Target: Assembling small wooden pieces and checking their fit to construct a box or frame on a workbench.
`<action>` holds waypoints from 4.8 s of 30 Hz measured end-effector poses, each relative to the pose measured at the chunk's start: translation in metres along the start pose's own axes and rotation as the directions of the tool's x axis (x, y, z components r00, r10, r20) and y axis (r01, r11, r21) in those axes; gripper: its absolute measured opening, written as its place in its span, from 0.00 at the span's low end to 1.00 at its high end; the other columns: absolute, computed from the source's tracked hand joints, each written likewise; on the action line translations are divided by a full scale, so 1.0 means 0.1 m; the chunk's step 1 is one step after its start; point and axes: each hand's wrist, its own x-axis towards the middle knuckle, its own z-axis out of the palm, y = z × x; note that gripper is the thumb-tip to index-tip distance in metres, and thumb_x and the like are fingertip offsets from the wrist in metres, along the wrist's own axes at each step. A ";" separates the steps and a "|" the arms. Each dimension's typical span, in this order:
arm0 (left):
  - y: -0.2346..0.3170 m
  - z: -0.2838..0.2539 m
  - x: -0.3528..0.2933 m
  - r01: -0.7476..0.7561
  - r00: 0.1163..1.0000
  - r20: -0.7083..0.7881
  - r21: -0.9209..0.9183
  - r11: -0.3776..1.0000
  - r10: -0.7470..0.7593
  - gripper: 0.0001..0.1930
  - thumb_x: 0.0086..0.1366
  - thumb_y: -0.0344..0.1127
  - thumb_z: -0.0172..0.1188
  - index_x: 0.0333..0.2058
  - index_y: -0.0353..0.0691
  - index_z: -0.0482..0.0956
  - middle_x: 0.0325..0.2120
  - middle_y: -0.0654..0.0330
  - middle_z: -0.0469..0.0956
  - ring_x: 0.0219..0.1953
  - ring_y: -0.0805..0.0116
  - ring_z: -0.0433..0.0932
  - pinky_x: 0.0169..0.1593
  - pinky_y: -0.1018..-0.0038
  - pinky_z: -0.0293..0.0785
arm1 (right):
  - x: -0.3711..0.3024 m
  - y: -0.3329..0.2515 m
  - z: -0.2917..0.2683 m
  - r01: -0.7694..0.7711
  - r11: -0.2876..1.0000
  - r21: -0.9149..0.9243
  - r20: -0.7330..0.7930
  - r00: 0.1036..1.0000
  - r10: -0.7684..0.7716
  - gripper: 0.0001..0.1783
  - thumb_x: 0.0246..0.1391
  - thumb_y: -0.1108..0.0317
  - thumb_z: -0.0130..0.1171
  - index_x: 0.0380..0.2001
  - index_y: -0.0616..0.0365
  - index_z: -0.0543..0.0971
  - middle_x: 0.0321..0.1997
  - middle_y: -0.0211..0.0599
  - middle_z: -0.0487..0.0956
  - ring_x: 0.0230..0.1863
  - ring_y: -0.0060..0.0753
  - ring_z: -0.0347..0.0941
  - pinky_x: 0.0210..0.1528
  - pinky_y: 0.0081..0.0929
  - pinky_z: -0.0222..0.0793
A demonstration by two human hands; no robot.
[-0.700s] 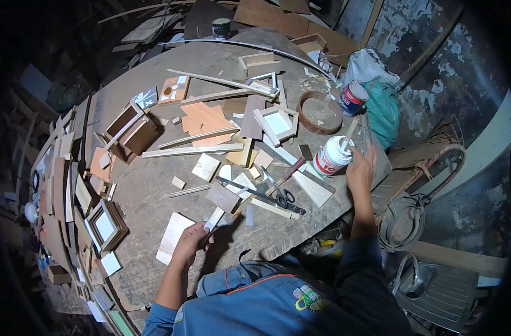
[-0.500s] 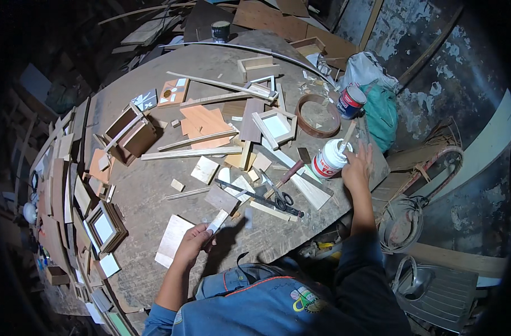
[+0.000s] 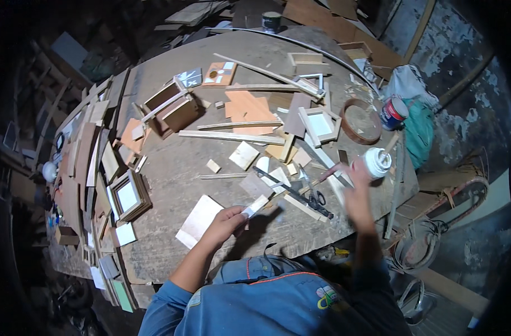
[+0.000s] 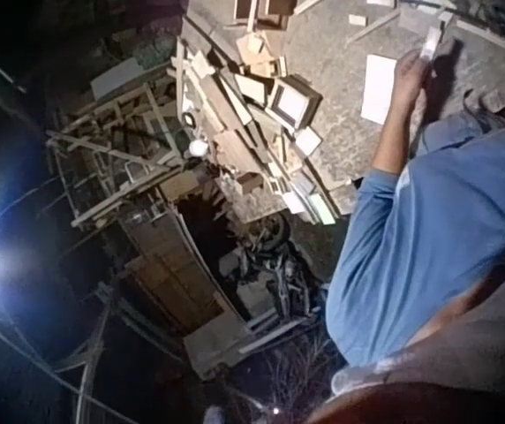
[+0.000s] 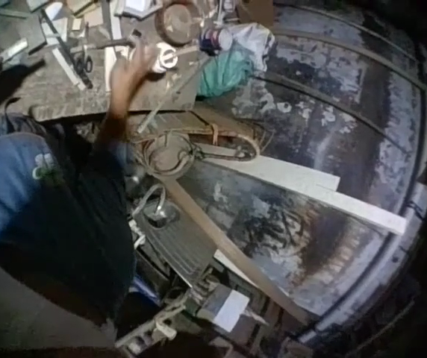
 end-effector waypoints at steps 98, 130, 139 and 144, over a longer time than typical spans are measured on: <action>-0.16 -0.01 -0.05 -0.127 0.955 -0.173 0.488 0.863 0.239 0.14 0.60 0.43 0.56 0.32 0.37 0.79 0.15 0.55 0.73 0.18 0.70 0.70 0.25 0.71 0.66 | 0.01 -1.16 1.07 -0.069 0.937 0.342 0.457 0.884 -0.102 0.15 0.38 0.74 0.65 0.33 0.61 0.76 0.28 0.42 0.76 0.29 0.39 0.73 0.31 0.28 0.68; -0.08 -0.17 -0.04 0.037 0.997 -0.078 0.213 0.976 -0.020 0.23 0.64 0.48 0.42 0.35 0.33 0.79 0.15 0.64 0.73 0.16 0.77 0.63 0.20 0.79 0.56 | 0.01 -0.91 1.18 -0.758 0.432 0.489 0.830 0.556 0.036 0.34 0.42 0.81 0.64 0.54 0.63 0.64 0.33 0.38 0.78 0.30 0.23 0.75 0.31 0.17 0.71; -0.09 -0.19 -0.01 0.115 0.993 -0.049 0.149 0.982 -0.109 0.19 0.64 0.46 0.49 0.29 0.36 0.79 0.15 0.66 0.72 0.15 0.80 0.63 0.19 0.81 0.55 | 0.02 -0.93 1.17 -0.791 0.405 0.459 0.855 0.517 0.040 0.32 0.41 0.79 0.65 0.52 0.62 0.66 0.31 0.36 0.78 0.24 0.20 0.73 0.25 0.15 0.67; -0.11 -0.14 0.00 0.033 0.996 -0.087 0.149 0.988 -0.020 0.19 0.65 0.43 0.52 0.20 0.37 0.76 0.13 0.67 0.70 0.16 0.79 0.64 0.22 0.77 0.59 | 0.04 -0.94 1.17 -0.791 0.403 0.460 0.853 0.519 0.045 0.34 0.39 0.80 0.65 0.52 0.64 0.65 0.30 0.40 0.78 0.24 0.22 0.73 0.25 0.17 0.68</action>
